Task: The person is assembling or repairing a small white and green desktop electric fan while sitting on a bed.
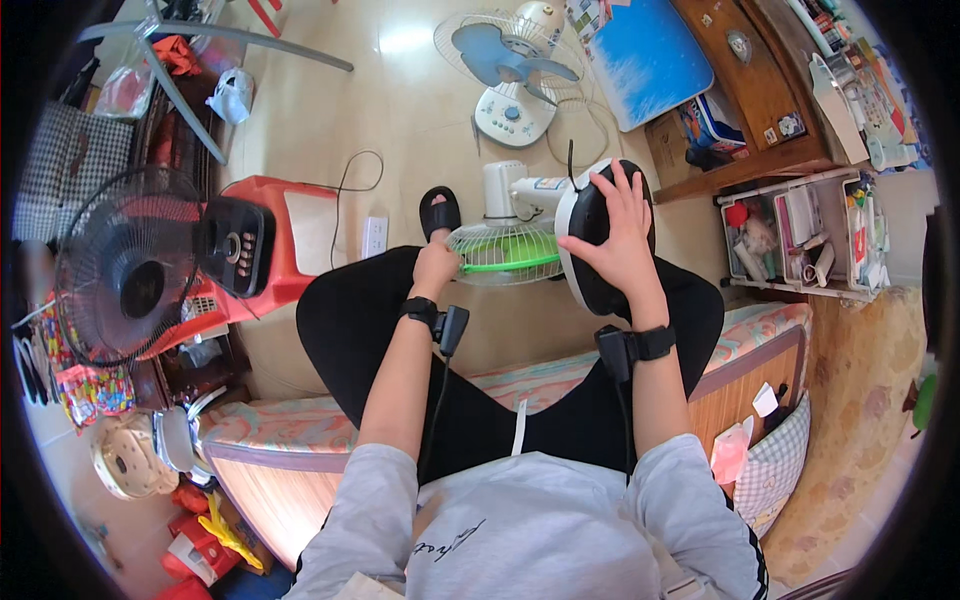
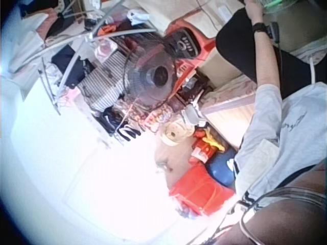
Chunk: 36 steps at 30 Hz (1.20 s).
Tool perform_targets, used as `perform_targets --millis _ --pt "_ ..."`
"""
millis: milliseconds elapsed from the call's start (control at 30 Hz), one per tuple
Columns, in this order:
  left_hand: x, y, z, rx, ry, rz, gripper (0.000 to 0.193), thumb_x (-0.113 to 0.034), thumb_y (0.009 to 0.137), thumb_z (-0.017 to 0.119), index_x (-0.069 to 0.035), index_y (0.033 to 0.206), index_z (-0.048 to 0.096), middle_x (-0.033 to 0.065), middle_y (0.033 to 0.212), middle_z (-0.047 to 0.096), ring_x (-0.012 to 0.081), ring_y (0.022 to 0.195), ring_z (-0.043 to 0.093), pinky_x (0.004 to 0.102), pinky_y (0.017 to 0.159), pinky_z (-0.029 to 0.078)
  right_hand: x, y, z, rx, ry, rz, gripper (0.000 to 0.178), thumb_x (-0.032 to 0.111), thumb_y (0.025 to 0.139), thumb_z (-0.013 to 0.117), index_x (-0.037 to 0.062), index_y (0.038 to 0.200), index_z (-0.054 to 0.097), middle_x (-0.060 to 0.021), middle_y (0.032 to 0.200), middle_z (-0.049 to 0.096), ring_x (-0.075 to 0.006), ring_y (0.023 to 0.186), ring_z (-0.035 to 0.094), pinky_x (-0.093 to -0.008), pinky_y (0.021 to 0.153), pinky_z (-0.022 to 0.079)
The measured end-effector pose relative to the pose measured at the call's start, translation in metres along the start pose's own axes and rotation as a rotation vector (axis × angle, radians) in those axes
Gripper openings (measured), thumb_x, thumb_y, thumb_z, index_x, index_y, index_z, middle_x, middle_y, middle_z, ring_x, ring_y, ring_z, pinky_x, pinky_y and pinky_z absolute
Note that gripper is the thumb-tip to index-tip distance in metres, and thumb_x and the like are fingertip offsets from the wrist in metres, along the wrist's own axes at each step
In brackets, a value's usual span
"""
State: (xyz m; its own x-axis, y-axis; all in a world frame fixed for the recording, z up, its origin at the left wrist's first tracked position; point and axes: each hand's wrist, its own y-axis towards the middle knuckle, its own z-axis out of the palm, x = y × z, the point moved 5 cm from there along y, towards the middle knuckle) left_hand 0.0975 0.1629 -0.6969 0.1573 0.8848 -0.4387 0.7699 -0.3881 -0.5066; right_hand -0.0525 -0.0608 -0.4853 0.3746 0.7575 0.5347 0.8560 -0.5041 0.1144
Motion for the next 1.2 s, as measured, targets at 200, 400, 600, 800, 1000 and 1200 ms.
perform_targets --millis 200,400,600,800,1000,1200 --pt "-0.024 0.064 -0.022 0.132 -0.246 0.157 0.023 -0.017 0.072 0.053 -0.001 0.083 0.065 0.0187 0.083 0.062 0.0309 0.082 0.06 0.0361 0.076 0.046 0.001 0.008 -0.011 0.046 0.086 0.02 0.079 0.029 0.055 0.075 0.0141 0.124 0.039 -0.0117 0.138 0.022 -0.0384 0.128 0.014 -0.053 0.099 0.015" --pt "-0.036 0.145 -0.012 0.306 -0.368 0.109 0.027 -0.019 0.076 0.054 0.002 0.09 0.061 0.0156 0.085 0.063 0.024 0.082 0.06 0.0326 0.073 0.045 -0.002 0.012 -0.013 0.128 0.11 0.084 0.074 0.027 0.055 0.076 0.0131 0.121 0.044 -0.0129 0.136 0.026 -0.0392 0.126 0.017 -0.0495 0.1 0.016" --pt "-0.046 0.206 0.016 0.338 -0.217 0.131 0.03 -0.025 0.078 0.051 -0.002 0.095 0.06 0.0148 0.088 0.063 0.0253 0.083 0.06 0.033 0.075 0.045 -0.022 0.022 -0.015 0.178 0.159 0.147 0.057 0.024 0.056 0.075 0.0171 0.109 0.057 -0.0107 0.126 0.036 -0.0379 0.12 0.023 -0.0479 0.099 0.021" --pt "-0.048 0.27 0.055 0.336 -0.142 0.206 0.039 -0.032 0.081 0.05 -0.006 0.11 0.055 0.0242 0.103 0.055 0.0341 0.094 0.054 0.0371 0.082 0.043 -0.037 0.018 0.001 0.186 0.263 0.157 0.05 0.039 0.058 0.075 0.0204 0.103 0.061 -0.0096 0.122 0.036 -0.0403 0.12 0.02 -0.0512 0.098 0.02" --pt "-0.046 0.319 0.092 0.232 0.094 0.27 0.046 -0.044 0.083 0.047 -0.016 0.118 0.051 0.0267 0.11 0.045 0.0375 0.108 0.039 0.0427 0.09 0.034 -0.051 0.005 0.005 0.173 0.268 0.129 0.05 0.05 0.059 0.072 0.0245 0.099 0.057 -0.0073 0.126 0.033 -0.0442 0.123 0.016 -0.0571 0.099 0.014" --pt "-0.023 0.349 0.124 0.243 0.237 0.383 0.053 -0.049 0.084 0.039 -0.015 0.124 0.045 0.0215 0.122 0.042 0.0352 0.123 0.021 0.0473 0.096 0.022 -0.053 0.02 0.001 0.161 0.321 0.064 0.038 0.042 0.069 0.067 0.0197 0.099 0.062 -0.0081 0.126 0.036 -0.04 0.12 0.023 -0.0522 0.098 0.02"
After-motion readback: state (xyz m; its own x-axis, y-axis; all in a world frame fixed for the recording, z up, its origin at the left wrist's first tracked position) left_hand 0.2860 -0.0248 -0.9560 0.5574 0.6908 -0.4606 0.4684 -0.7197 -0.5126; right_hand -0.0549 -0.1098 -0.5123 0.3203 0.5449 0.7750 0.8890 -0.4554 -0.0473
